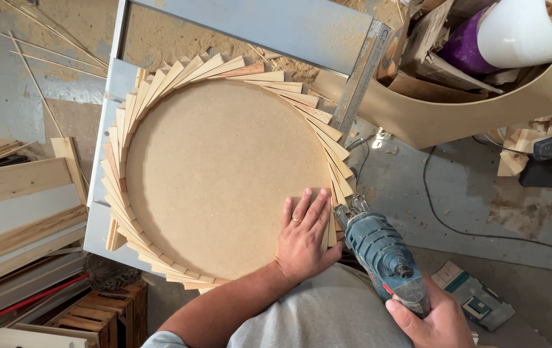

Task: Trimming the edges of wooden slats on a circular frame using a jigsaw

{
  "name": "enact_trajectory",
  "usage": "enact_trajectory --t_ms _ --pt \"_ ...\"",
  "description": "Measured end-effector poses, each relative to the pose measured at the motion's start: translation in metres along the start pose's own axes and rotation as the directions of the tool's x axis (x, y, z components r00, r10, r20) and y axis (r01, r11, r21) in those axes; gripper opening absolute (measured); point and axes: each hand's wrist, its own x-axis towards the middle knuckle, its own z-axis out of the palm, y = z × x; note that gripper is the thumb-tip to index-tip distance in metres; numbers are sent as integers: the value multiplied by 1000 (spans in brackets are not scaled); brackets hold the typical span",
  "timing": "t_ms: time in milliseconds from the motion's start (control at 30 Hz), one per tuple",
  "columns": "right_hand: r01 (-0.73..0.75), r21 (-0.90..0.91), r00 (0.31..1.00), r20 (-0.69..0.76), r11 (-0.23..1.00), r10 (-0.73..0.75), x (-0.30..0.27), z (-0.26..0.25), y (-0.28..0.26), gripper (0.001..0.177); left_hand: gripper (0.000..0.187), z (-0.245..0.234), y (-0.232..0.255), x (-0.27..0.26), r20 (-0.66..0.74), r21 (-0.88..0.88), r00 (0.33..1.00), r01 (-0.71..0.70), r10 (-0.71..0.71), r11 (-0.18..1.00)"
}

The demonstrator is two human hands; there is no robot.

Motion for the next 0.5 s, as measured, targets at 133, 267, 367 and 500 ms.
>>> enact_trajectory --t_ms 133,267,367,500 --pt "-68 36 997 30 997 67 -3 -2 -19 52 88 0 0 0 2 4 1000 0 0 1000" --pt "-121 55 992 46 991 118 -4 -1 -27 61 86 -1 0 -1 4 1 1000 -11 11 1000" --pt "-91 53 995 33 994 90 -4 -1 -23 61 85 -1 0 -2 6 -2 1000 -10 10 1000" --pt "-86 64 996 44 994 83 -3 -1 -22 57 86 0 0 -3 24 -2 1000 -2 3 1000"
